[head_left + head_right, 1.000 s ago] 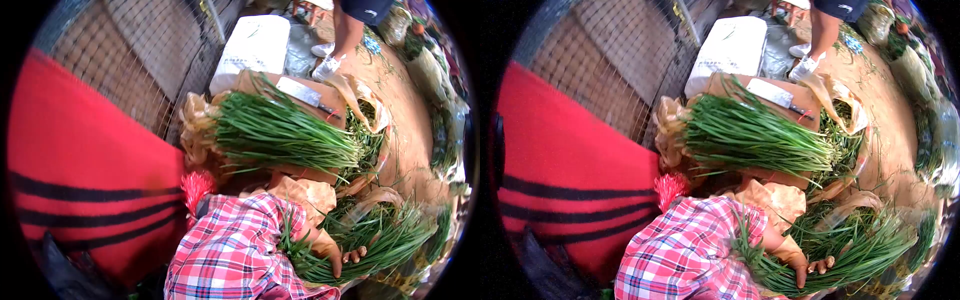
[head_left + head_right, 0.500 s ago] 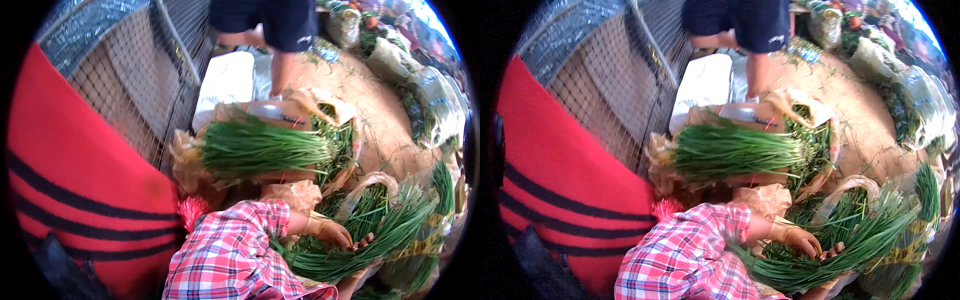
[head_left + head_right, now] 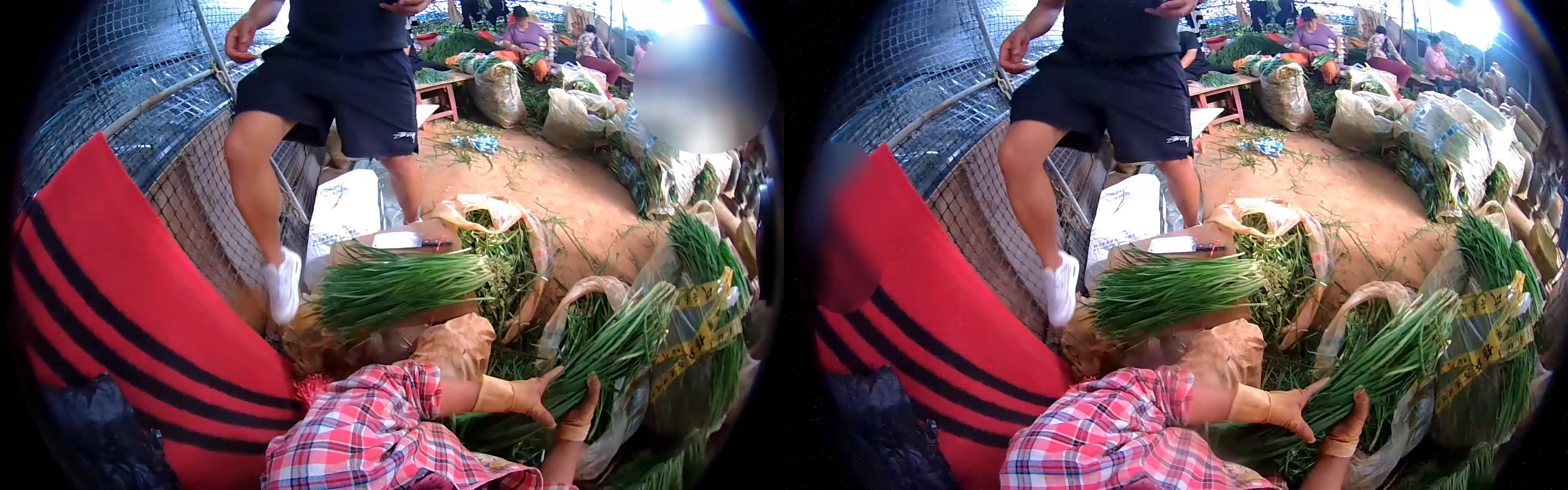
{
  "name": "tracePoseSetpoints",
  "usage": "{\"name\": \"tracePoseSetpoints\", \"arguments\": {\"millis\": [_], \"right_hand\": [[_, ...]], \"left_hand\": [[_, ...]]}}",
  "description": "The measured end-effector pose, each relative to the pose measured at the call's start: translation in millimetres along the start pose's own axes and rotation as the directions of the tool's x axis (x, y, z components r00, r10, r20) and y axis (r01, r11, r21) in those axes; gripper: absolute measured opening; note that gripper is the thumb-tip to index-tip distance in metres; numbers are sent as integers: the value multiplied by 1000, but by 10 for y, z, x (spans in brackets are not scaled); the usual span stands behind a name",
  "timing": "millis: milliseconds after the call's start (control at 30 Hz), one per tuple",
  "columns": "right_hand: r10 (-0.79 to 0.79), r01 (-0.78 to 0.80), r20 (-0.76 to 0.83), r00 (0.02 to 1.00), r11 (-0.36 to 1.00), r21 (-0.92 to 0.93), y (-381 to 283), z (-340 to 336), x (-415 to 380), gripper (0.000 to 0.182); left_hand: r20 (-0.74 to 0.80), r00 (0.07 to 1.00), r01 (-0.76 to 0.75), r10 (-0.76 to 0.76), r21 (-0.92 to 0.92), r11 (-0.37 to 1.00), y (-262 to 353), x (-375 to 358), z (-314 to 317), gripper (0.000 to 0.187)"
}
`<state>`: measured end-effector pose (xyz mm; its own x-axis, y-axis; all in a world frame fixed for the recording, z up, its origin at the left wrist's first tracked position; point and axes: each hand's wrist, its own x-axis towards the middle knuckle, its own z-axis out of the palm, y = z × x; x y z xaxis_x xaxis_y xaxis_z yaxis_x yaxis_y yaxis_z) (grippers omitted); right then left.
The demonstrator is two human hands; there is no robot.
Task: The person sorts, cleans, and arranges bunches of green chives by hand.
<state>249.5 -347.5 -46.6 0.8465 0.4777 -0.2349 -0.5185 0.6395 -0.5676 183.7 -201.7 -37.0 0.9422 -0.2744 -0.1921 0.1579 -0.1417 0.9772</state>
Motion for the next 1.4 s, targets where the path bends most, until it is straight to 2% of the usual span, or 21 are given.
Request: {"name": "tracePoseSetpoints", "arguments": {"millis": [433, 500, 533, 600, 633, 667, 700, 767, 833, 900, 967, 1033, 1067, 1100, 1133, 1167, 1233, 1267, 1333, 1367, 1400], "right_hand": [[-70, 57, -110, 991, 991, -117, -69, 152, -189, 48], [-101, 87, -112, 989, 989, -122, -38, 241, -158, 44], [-24, 18, -137, 990, 999, -43, -38, 302, -160, 42], [42, -23, -226, 973, 996, 83, -32, 312, -219, 37], [51, -14, -285, 957, 992, 129, -7, 262, -238, 34], [19, 16, -311, 950, 994, 110, 13, 291, -199, 34], [0, 32, -323, 946, 995, 94, 68, 335, -127, 34], [-47, 109, -308, 950, 976, 188, 20, 291, -71, 33], [-114, 180, -315, 942, 965, 191, 54, 255, -39, 34], [-116, 176, -322, 940, 970, 165, 35, 299, -83, 35], [-104, 124, -276, 956, 990, 59, 38, 318, -88, 38], [-86, 75, -80, 993, 988, -133, -32, 256, -59, 47], [-138, 163, 89, 986, 888, -431, -154, 250, -101, 53], [52, 57, 189, 981, 845, -532, -275, 213, -138, 57], [128, -22, 155, 980, 834, -551, -369, 135, -155, 56], [203, -100, 123, 972, 819, -565, -447, 69, -166, 55], [-71, 71, 8, 997, 967, -247, -602, 31, -199, 54], [-206, 200, -71, 976, 976, -91, -596, -122, -129, 53], [-373, 369, -35, 927, 925, -91, -719, -55, -123, 77], [-424, 423, 12, 906, 902, -82, -762, 17, -126, 90], [-396, 404, 81, 915, 900, -163, -802, 138, -100, 101]], "left_hand": [[-103, 995, 20, 7, 264, 964, -31, -142, 212, 135], [-67, 984, 179, -166, 293, 939, 230, -199, 108, 132], [-117, 991, 95, -64, 287, 953, 110, -178, 140, 128], [-111, 991, 102, -77, 236, 966, 80, -155, 179, 123], [-1, 994, 110, -110, 93, 990, -15, -100, 195, 116], [-60, 994, 90, -87, 47, 995, 25, -90, 194, 107], [-77, 993, 62, -89, -294, 954, -307, -36, 263, 98], [-17, 977, 204, -213, -219, 954, -129, 39, 212, 84], [56, 967, 248, -248, -419, 873, -301, 78, 211, 70], [79, 939, 340, -334, -340, 877, -289, 44, 151, 61], [96, 960, 280, -263, -305, 910, -369, 17, 14, 56], [81, 917, 391, -391, -380, 838, 157, -102, -152, 48], [140, 914, 405, -380, -338, 849, 301, -127, -315, 40], [61, 913, 403, -404, -290, 868, 514, -182, -423, 42], [0, 924, 367, -383, -287, 885, 556, -231, -572, 41], [-87, 950, 293, -299, -76, 953, 828, -266, -665, 42], [-120, 944, 275, -308, -235, 932, 565, -412, -1059, 45], [-137, 950, 268, -282, -112, 957, 501, -490, -1242, 47], [-190, 969, 186, -161, 122, 975, 519, -650, -1430, 52], [-200, 966, 189, -163, 116, 975, 527, -737, -1464, 52], [-221, 965, 187, -141, 209, 960, 515, -829, -1492, 53]]}}
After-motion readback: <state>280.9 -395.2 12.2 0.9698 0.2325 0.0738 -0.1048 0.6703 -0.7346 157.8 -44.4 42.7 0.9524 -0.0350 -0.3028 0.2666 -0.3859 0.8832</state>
